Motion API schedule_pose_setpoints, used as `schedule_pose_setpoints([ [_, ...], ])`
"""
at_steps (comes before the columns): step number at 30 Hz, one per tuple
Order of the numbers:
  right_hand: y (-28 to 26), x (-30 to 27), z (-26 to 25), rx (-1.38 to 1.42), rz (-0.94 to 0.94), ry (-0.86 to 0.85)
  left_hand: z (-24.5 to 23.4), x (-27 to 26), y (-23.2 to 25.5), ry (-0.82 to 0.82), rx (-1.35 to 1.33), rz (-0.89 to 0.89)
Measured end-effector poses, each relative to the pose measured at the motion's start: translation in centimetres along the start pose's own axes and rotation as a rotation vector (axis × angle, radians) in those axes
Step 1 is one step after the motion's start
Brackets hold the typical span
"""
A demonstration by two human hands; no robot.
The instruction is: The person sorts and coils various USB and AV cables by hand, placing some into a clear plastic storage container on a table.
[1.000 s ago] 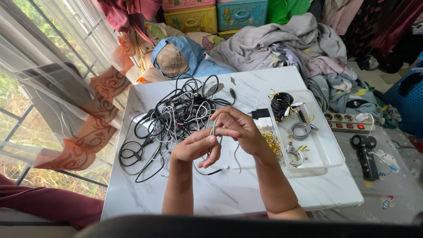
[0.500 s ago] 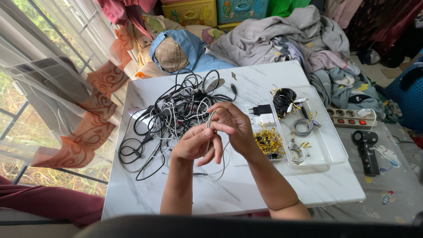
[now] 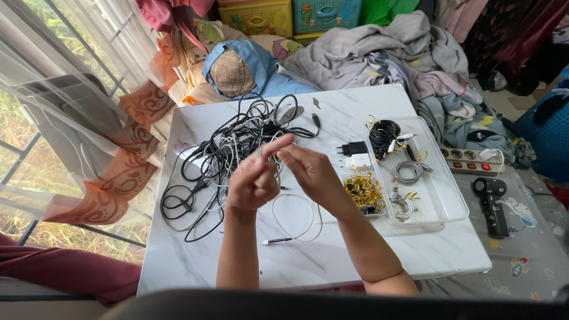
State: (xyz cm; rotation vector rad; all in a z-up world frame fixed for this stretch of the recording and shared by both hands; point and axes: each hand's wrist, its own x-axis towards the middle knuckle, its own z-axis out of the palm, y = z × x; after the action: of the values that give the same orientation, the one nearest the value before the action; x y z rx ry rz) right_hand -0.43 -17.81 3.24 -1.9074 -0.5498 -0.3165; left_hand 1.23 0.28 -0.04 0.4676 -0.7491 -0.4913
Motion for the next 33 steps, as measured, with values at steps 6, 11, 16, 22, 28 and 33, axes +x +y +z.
schedule_pose_setpoints([
  [6,-2.8,-1.8,0.1,-0.272,-0.14,-0.151,0.5,-0.5,3.3,0.117,-0.086,0.19],
  [11,-5.1,-3.6,0.1,-0.292,-0.122,-0.312,1.7,-0.1,4.3,0.272,0.094,0.203],
  [16,-6.4,-5.0,-1.3,-0.22,-0.229,-0.25,2.6,-0.2,4.1,0.218,0.404,0.109],
  [22,-5.6,-4.6,-3.3,-0.235,-0.318,-0.08,3.2,0.1,3.2,-0.026,0.675,-0.161],
  [28,-4.3,-3.9,-4.4,-0.292,-0.388,0.135,2.0,0.1,2.7,-0.119,0.839,-0.461],
  [33,-3.2,-2.9,-3.6,-0.166,-0.359,0.118,0.9,-0.5,2.7,-0.346,0.682,-0.465],
])
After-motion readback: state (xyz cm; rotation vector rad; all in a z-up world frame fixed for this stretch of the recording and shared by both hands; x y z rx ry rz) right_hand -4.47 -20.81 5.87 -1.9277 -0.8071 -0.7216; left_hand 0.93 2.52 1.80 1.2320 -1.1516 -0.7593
